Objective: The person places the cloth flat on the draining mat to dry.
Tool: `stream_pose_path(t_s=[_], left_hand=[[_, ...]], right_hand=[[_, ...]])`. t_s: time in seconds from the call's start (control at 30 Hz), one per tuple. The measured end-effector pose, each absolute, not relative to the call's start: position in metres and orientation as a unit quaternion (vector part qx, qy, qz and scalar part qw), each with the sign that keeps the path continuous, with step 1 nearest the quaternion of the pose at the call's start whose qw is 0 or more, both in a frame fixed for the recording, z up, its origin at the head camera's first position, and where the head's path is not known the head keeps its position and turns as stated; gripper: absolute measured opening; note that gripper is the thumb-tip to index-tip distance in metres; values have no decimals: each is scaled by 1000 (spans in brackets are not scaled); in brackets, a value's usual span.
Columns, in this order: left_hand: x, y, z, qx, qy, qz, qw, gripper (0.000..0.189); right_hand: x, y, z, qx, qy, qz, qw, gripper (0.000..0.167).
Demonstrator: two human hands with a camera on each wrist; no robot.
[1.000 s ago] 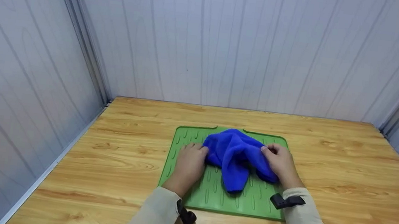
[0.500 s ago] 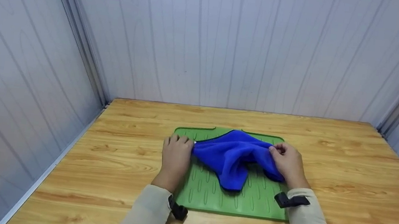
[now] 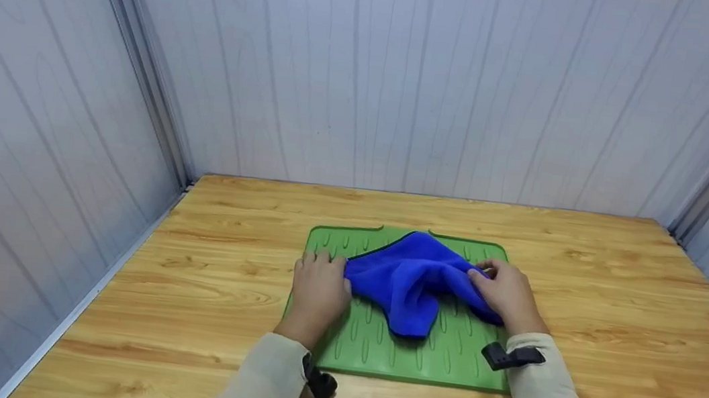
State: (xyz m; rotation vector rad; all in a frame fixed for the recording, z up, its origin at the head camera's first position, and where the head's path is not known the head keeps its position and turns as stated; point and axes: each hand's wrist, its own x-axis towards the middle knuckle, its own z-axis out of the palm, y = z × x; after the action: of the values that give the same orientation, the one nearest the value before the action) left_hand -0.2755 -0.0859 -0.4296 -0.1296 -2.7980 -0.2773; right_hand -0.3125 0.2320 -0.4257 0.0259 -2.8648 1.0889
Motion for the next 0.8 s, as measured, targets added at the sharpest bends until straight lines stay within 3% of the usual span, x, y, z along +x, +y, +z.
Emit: stream_pose_path(t_s=[0.5, 0.8], left_hand=[[-248, -62, -418, 16, -981, -187, 51, 64], [-252, -49, -430, 18, -957, -276, 83, 54]], right_hand=[[-303, 238, -415, -35, -936, 351, -15, 54], [-297, 235, -419, -15, -910, 413, -25, 51]])
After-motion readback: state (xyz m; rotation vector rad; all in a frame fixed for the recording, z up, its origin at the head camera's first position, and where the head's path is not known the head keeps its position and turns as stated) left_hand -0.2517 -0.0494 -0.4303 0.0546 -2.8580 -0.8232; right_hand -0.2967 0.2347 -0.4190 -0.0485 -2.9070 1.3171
